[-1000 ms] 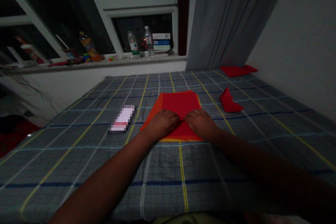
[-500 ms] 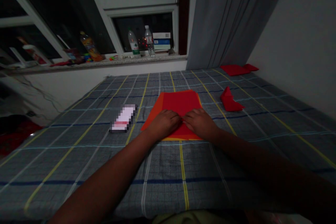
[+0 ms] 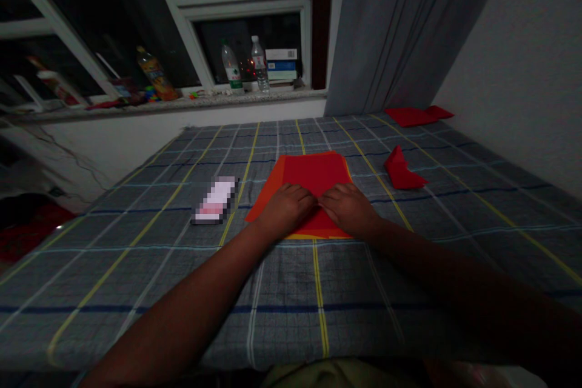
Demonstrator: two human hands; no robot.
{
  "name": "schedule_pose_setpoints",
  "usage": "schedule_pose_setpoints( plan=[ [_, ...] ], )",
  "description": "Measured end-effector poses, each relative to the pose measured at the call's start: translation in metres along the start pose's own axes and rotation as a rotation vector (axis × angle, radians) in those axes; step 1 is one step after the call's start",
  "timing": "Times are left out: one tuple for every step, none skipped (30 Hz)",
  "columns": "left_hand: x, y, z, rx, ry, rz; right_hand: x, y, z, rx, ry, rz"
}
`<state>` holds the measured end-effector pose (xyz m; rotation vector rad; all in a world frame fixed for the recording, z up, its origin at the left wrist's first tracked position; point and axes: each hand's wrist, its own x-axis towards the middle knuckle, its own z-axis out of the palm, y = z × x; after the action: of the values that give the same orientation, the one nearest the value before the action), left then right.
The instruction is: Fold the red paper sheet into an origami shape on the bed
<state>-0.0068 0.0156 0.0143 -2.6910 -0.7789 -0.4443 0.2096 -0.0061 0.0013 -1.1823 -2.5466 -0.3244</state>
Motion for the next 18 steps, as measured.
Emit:
schedule_pose_setpoints(
  plan=[
    [0.0, -0.001, 0.0, 0.001, 0.005, -0.002, 0.0, 0.0, 0.0, 0.006, 0.009, 0.001],
    [-0.001, -0.002, 0.0, 0.001, 0.012, -0.004, 0.0, 0.001, -0.001, 0.013, 0.017, 0.003],
    [-0.001, -0.003, 0.0, 0.001, 0.016, -0.004, 0.0, 0.002, -0.001, 0.021, 0.023, 0.006],
    [-0.001, -0.005, 0.0, 0.0, 0.017, -0.002, -0.001, 0.003, -0.001, 0.029, 0.026, 0.01],
    [-0.002, -0.007, 0.001, 0.001, 0.016, -0.001, -0.001, 0.005, -0.001, 0.035, 0.026, 0.015],
    [-0.003, -0.009, 0.001, 0.007, 0.015, -0.003, -0.001, 0.007, -0.001, 0.039, 0.026, 0.022],
    [-0.004, -0.012, 0.001, 0.017, 0.016, -0.01, -0.001, 0.01, 0.0, 0.038, 0.027, 0.032],
    [-0.005, -0.016, 0.001, 0.028, 0.019, -0.021, -0.001, 0.013, 0.0, 0.035, 0.028, 0.042],
    [-0.006, -0.019, 0.001, 0.047, 0.029, -0.037, -0.001, 0.016, 0.0, 0.031, 0.031, 0.054],
    [-0.007, -0.023, 0.001, 0.062, 0.041, -0.052, -0.001, 0.018, 0.001, 0.026, 0.035, 0.064],
    [-0.009, -0.027, 0.0, 0.065, 0.046, -0.058, -0.002, 0.021, 0.001, 0.022, 0.04, 0.071],
    [-0.01, -0.031, -0.001, 0.067, 0.048, -0.068, -0.002, 0.023, 0.001, 0.02, 0.045, 0.075],
    [-0.012, -0.034, -0.002, 0.066, 0.046, -0.076, -0.002, 0.025, 0.001, 0.019, 0.047, 0.076],
    [-0.013, -0.037, -0.003, 0.066, 0.038, -0.088, -0.002, 0.027, 0.001, 0.019, 0.048, 0.077],
    [-0.014, -0.04, -0.004, 0.068, 0.029, -0.103, -0.002, 0.028, 0.001, 0.018, 0.047, 0.079],
    [-0.015, -0.042, -0.004, 0.072, 0.02, -0.12, -0.002, 0.029, 0.001, 0.016, 0.046, 0.083],
    [-0.016, -0.045, -0.005, 0.076, 0.011, -0.138, -0.003, 0.03, 0.001, 0.013, 0.044, 0.088],
    [-0.017, -0.047, -0.005, 0.079, 0.002, -0.154, -0.003, 0.031, 0.001, 0.01, 0.043, 0.095]
  ],
)
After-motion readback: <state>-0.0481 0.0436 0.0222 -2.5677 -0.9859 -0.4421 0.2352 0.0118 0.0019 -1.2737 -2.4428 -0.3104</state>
